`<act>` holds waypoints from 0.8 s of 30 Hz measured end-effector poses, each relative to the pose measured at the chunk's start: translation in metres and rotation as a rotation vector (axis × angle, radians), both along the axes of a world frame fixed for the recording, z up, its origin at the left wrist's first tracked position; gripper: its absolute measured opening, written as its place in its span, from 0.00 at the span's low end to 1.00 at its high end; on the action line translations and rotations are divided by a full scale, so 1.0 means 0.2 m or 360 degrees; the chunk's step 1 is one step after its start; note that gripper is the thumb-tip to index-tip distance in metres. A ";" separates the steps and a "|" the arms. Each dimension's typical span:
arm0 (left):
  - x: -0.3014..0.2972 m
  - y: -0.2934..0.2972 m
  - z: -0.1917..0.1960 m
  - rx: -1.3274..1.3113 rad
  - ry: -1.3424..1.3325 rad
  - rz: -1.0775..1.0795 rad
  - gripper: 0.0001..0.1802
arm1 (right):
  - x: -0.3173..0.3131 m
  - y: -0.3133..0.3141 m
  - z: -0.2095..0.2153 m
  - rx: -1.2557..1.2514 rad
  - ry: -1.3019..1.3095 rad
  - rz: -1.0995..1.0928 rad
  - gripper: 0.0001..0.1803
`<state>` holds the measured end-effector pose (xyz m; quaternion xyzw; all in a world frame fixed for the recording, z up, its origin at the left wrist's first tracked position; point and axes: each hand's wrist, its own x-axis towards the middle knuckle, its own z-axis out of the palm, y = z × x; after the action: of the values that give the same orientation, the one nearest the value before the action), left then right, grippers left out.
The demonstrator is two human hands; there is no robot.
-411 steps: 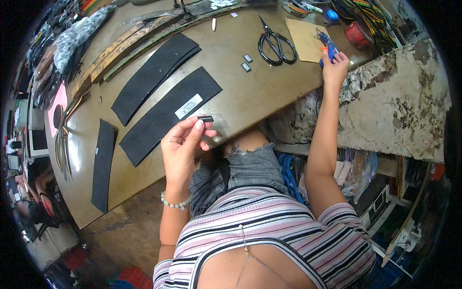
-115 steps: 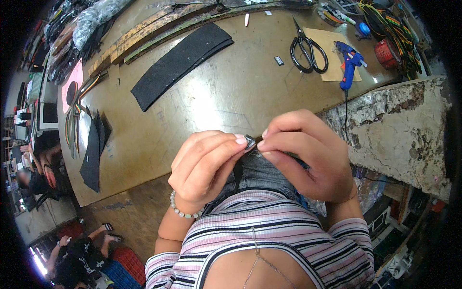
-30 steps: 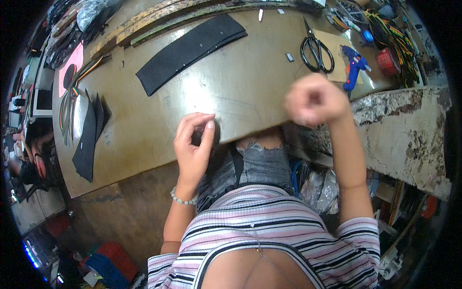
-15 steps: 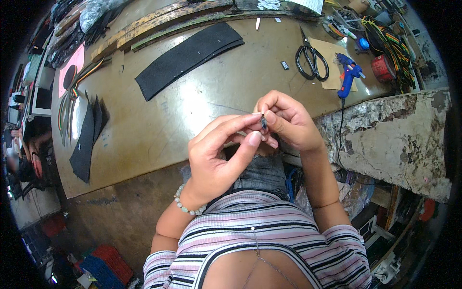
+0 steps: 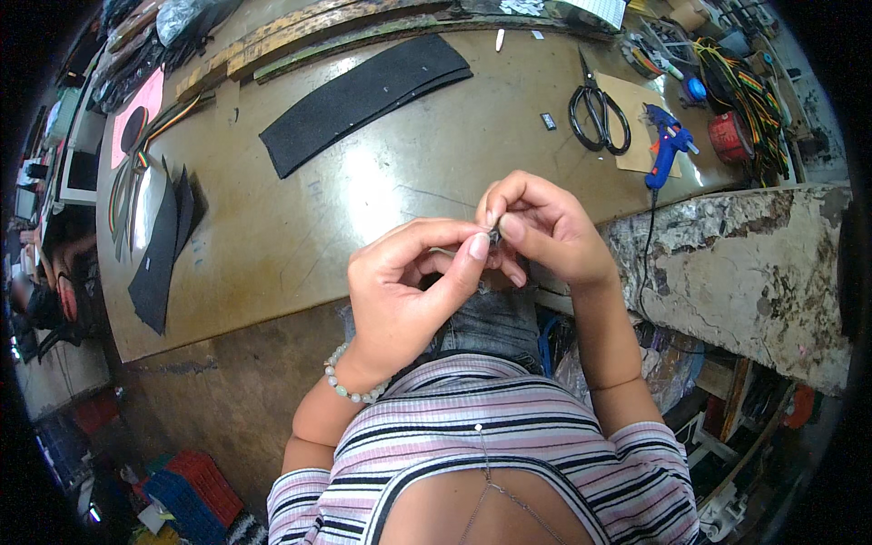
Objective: The person assembles small black fabric pouches by applying hot glue and attaching rectangular labels. They retrieve labels from a drawer, apply glue to the labels and fabric, and press them together to form finished pouches.
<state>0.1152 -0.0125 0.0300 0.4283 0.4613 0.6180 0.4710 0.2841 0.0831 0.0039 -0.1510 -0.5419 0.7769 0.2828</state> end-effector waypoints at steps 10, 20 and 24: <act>0.01 -0.01 0.01 -0.0090 -0.0029 0.0176 0.07 | -0.04 -0.02 -0.01 -0.0214 0.0217 -0.0146 0.08; -0.02 0.01 -0.03 0.0438 0.0875 0.0301 0.12 | -0.02 -0.05 0.03 -0.0197 0.0024 -0.0148 0.10; -0.03 0.01 -0.01 0.0455 0.1004 0.0243 0.11 | -0.01 -0.06 0.07 -0.0139 -0.0087 -0.0208 0.09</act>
<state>0.1084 -0.0113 0.0275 0.6239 0.5236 0.5471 0.1931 0.2816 0.0711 0.0178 -0.2193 -0.5041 0.7753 0.3110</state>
